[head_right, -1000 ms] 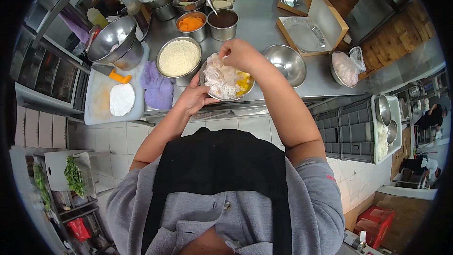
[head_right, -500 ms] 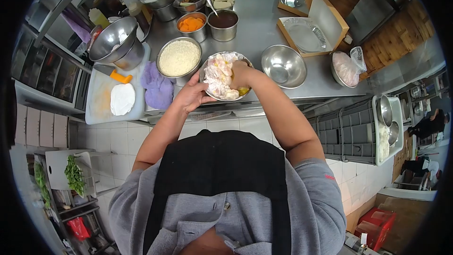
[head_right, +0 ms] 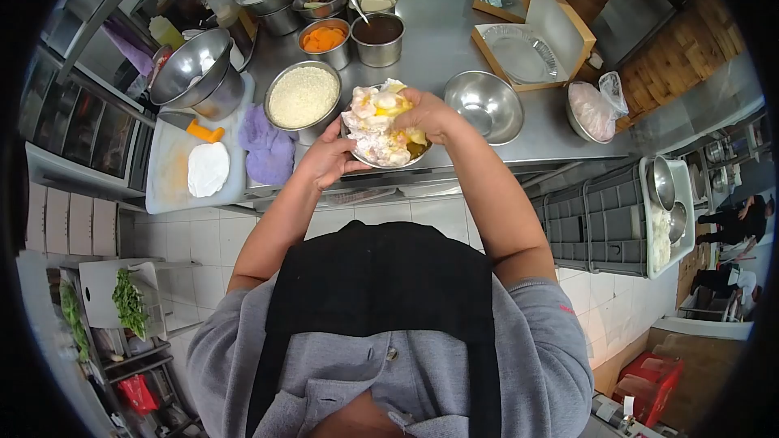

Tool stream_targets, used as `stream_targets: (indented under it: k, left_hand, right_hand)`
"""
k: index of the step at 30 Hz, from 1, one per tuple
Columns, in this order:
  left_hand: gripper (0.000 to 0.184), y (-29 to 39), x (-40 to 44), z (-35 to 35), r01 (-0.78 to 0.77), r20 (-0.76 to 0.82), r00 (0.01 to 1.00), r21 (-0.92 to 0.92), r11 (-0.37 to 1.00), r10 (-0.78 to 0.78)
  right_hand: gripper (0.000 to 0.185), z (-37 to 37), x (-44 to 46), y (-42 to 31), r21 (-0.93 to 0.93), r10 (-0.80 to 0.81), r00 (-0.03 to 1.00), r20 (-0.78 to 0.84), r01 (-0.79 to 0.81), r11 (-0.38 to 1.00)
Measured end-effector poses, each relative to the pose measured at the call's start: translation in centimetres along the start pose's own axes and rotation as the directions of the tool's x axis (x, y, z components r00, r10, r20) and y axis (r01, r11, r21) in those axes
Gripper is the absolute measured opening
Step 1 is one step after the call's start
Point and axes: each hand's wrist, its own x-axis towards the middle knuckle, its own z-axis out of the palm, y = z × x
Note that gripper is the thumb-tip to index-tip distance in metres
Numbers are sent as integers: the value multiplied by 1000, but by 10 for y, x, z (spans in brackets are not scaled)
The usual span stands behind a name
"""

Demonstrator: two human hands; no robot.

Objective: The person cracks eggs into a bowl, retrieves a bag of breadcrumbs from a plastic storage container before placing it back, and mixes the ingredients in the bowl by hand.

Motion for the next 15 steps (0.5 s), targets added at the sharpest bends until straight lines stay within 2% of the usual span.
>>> stream_targets:
  k: [1,4,5,7,8,10,11,13,15]
  left_hand:
    - [64,0,0,0,7,1,1000,-16,1000,-7]
    - [62,1,-1,1,9,-7,1000,-36,999,-9]
    - [61,1,-1,2,3,-14,1000,-41,999,-3]
    - [60,1,0,1,6,-22,1000,-41,999,-7]
    - [59,0,0,1,8,-30,1000,-44,999,-9]
    - [59,1,0,0,6,-9,1000,-45,999,-6]
    - [59,2,0,0,2,15,1000,-45,999,-1]
    - [60,2,2,-2,18,11,1000,-52,998,-18]
    - [60,1,3,-7,32,1,1000,-61,998,-32]
  right_hand:
    - [57,0,-4,-7,1,0,1000,-3,0,1000]
    - [43,1,-16,-31,-192,0,999,40,8,981]
    - [43,4,-20,-40,-190,-1,999,39,8,982]
    - [40,12,-28,-56,-472,-15,997,71,47,881]
    - [40,15,-29,-62,-472,-15,997,71,47,881]
    - [44,25,-28,-70,-680,-102,988,115,153,717]
    - [44,31,-25,-70,-680,-103,988,114,154,717]
    - [44,43,-19,-72,-804,-220,963,157,254,538]
    - [45,46,0,-61,-814,-247,955,164,273,513]
